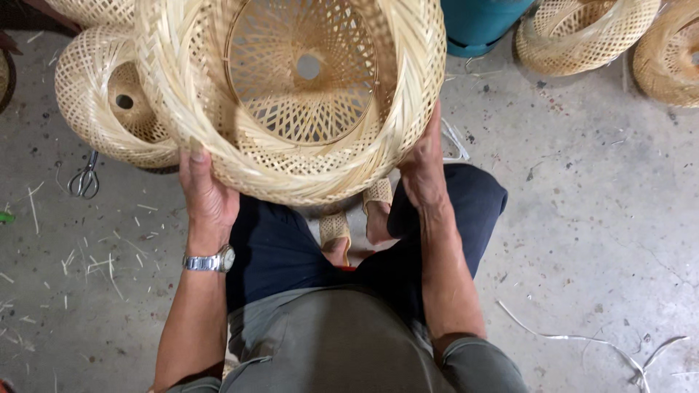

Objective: The person weaves thin bamboo strips into the rim and body of a woven basket structure by hand and occasionally using a knife to trim or tuck pieces.

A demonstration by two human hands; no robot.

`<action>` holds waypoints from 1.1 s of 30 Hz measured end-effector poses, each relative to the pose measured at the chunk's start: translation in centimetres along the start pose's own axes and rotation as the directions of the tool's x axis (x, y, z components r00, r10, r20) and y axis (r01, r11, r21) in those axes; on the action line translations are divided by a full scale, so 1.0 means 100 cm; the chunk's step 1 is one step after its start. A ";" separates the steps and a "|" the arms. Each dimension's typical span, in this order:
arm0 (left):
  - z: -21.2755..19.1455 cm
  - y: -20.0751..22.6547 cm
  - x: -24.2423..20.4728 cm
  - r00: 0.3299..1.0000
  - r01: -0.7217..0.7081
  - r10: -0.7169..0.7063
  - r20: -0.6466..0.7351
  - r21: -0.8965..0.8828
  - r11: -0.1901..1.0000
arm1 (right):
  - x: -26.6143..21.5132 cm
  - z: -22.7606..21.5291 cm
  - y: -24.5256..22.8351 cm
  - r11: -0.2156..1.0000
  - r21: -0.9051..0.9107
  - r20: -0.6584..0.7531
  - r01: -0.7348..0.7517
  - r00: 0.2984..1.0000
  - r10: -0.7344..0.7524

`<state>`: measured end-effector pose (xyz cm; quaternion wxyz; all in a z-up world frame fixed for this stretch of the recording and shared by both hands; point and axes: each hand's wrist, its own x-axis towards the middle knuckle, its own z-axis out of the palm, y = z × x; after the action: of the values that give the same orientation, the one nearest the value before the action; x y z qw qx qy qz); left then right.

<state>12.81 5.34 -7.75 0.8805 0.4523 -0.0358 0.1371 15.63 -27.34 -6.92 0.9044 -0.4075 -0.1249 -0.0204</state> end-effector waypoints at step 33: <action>0.038 0.024 -0.014 0.982 -0.165 0.186 -0.006 0.439 0.883 | 0.010 -0.024 0.023 0.973 -0.214 -0.011 0.081 0.996 -0.086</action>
<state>11.07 3.31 -3.92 0.7413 0.6295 -0.0240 0.2314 17.43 -27.49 -9.90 0.8549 -0.4965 -0.1298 -0.0759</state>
